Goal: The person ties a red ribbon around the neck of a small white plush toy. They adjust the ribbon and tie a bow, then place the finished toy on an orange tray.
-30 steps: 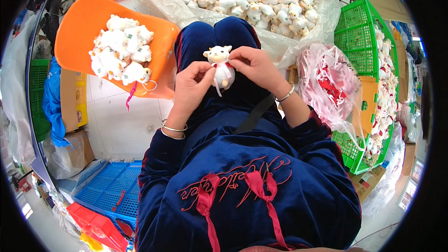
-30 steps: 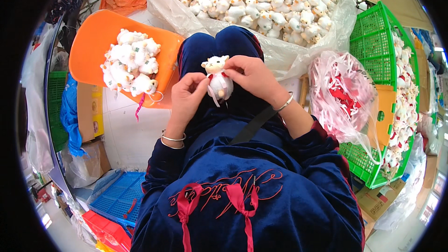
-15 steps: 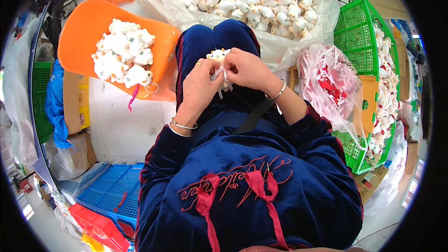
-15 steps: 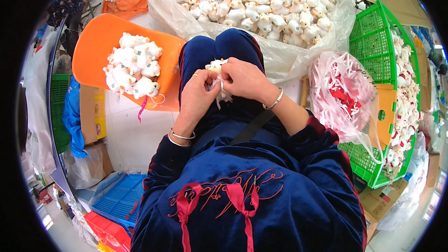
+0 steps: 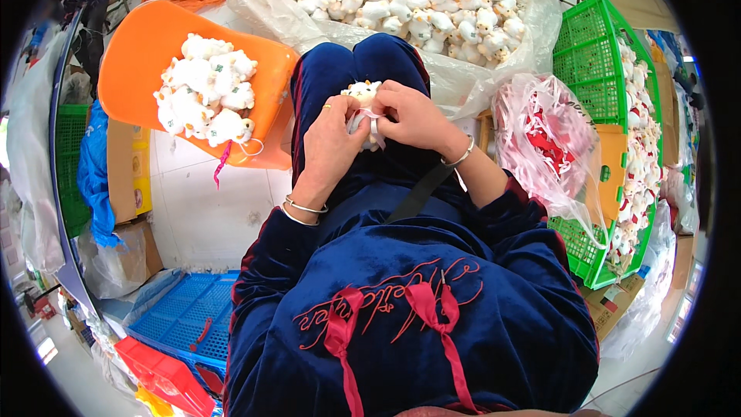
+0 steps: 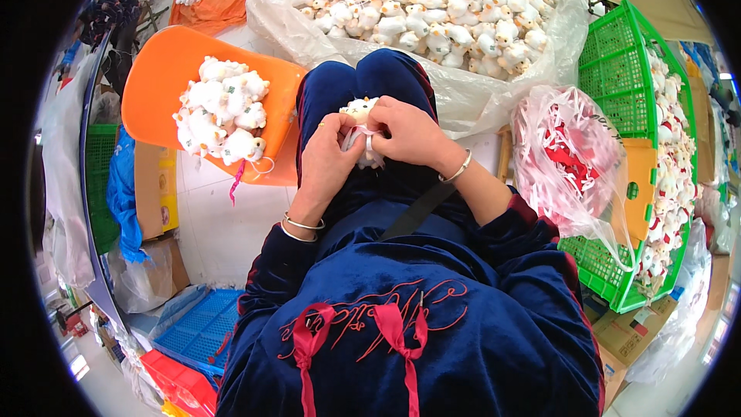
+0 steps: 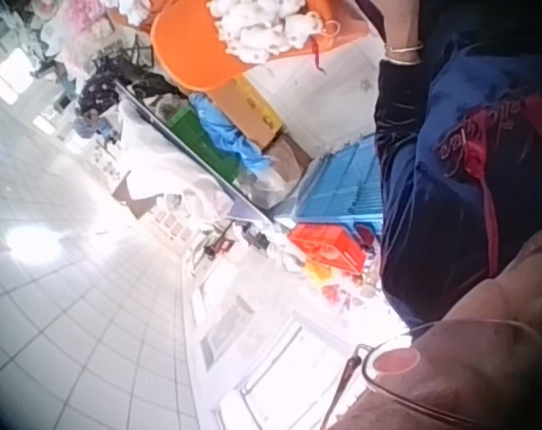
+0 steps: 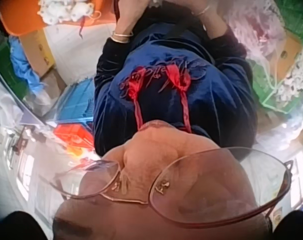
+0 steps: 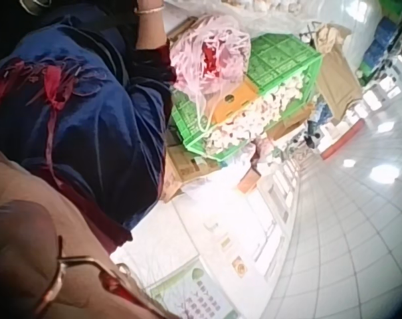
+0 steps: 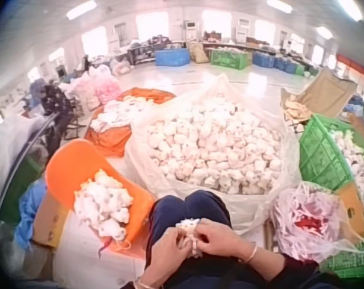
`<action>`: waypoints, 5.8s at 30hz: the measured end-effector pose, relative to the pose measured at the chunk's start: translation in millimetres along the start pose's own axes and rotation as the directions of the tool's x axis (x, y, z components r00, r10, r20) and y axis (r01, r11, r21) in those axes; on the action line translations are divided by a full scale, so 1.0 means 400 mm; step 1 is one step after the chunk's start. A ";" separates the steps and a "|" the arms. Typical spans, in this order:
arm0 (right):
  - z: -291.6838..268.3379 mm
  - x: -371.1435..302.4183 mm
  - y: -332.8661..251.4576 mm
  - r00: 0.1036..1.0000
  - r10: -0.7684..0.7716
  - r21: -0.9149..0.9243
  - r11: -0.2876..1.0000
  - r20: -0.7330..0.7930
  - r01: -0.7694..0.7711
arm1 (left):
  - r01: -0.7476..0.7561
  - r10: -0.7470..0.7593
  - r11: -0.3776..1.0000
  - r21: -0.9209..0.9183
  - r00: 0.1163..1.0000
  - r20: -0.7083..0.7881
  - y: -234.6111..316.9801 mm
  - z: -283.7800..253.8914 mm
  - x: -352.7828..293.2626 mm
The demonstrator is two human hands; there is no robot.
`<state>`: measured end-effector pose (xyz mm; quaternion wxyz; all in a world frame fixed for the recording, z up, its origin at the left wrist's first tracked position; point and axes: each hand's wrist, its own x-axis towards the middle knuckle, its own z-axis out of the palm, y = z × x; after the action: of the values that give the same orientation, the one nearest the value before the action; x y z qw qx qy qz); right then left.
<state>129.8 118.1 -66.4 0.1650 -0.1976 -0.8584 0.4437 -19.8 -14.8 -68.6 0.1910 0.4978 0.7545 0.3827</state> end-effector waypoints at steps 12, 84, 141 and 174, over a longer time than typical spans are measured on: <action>-0.095 -0.003 -0.074 0.970 0.062 0.476 0.862 0.237 -0.172 | -0.147 0.155 0.973 -0.178 0.987 0.033 -0.026 0.010 0.004; -0.127 0.047 0.007 0.960 0.250 0.192 0.955 -0.123 -0.224 | -0.264 0.239 0.949 -0.171 0.958 -0.156 -0.018 0.008 -0.037; -0.062 0.028 0.018 0.839 0.222 0.796 0.269 0.496 -0.542 | -0.069 0.076 0.976 -0.206 0.997 0.024 -0.007 0.016 -0.003; 0.032 0.040 -0.014 0.967 -0.246 -0.297 0.930 -0.069 0.216 | -0.214 0.163 0.897 -0.387 0.974 -0.160 -0.067 0.040 -0.016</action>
<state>108.8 114.1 -67.3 0.2308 -0.1400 -0.9209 0.2811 -22.7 -20.0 -100.0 0.2043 0.4943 0.6181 0.5762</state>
